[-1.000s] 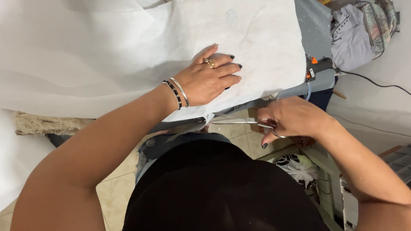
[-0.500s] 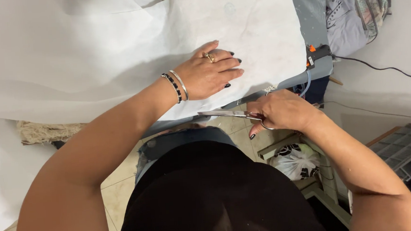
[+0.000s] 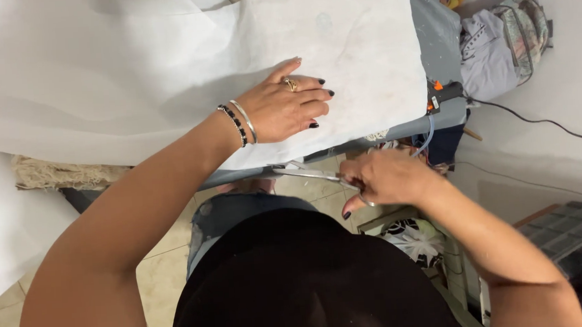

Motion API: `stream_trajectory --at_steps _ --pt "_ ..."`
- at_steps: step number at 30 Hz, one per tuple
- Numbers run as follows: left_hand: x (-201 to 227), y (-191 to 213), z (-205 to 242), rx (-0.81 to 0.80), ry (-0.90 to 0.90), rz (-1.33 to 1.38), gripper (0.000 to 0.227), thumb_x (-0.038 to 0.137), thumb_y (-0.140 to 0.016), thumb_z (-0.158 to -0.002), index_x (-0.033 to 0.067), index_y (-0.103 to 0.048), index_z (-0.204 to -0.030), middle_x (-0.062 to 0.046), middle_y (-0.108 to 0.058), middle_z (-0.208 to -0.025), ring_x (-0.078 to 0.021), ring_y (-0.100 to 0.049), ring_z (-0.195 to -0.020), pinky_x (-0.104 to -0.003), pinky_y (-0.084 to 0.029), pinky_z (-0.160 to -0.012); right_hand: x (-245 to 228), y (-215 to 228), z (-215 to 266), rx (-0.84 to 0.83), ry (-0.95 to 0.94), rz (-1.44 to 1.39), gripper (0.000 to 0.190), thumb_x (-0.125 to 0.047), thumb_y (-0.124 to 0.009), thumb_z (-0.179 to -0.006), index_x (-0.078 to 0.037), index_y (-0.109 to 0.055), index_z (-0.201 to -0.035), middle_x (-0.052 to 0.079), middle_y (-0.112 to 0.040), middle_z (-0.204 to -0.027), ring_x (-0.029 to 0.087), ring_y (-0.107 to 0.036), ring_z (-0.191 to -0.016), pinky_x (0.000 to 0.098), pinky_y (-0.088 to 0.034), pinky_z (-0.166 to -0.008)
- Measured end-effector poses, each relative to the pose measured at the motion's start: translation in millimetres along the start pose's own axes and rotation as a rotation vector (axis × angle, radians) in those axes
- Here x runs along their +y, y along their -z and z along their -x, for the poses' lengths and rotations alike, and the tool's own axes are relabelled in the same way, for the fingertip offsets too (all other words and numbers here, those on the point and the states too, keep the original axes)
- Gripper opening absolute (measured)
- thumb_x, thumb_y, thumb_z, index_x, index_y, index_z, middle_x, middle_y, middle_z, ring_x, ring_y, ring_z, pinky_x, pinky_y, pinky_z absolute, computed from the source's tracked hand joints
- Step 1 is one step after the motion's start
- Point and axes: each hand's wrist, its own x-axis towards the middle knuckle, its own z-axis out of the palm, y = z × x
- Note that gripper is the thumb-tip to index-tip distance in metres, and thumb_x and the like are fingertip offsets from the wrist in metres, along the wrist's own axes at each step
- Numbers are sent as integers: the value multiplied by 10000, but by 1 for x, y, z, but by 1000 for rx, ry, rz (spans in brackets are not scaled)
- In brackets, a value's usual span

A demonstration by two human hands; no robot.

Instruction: Preparing and cutting white fabric on a work table next to a sewing machine

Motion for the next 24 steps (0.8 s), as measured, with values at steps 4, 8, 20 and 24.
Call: stream_trajectory --at_steps 4,8,20,24 --pt "-3 -6 0 166 -44 -12 197 349 -501 -1082 232 -619 -1190 19 -603 -1294 -181 -504 -1297 -522 -184 -1230 6 -50 1 80 5 -224 585 -669 -788 -746 -164 -631 -996 151 -711 -832 414 -727 -882 524 -572 -788" --pt "2 21 15 223 -80 -76 230 281 -473 -1095 218 -578 -1290 16 -574 -1270 -151 -501 -1291 -490 -186 -1233 -22 -49 11 151 -88 -363 542 -643 -790 -765 -172 -593 -946 151 -706 -848 408 -715 -917 508 -566 -817" --pt "-28 15 46 78 -270 -52 346 181 -623 -986 219 -613 -1330 38 -604 -1371 -184 -506 -1344 -429 -312 -1194 -107 -94 -5 279 -457 -709 498 -605 -804 -760 -181 -645 -969 121 -710 -789 380 -730 -872 475 -568 -791" --pt "-40 4 42 102 -359 -110 386 207 -662 -955 297 -607 -1326 47 -611 -1358 -194 -524 -1324 -428 -344 -1159 -125 -100 -18 321 -560 -800 479 -607 -822 -740 -209 -649 -943 83 -705 -762 348 -728 -857 442 -565 -779"
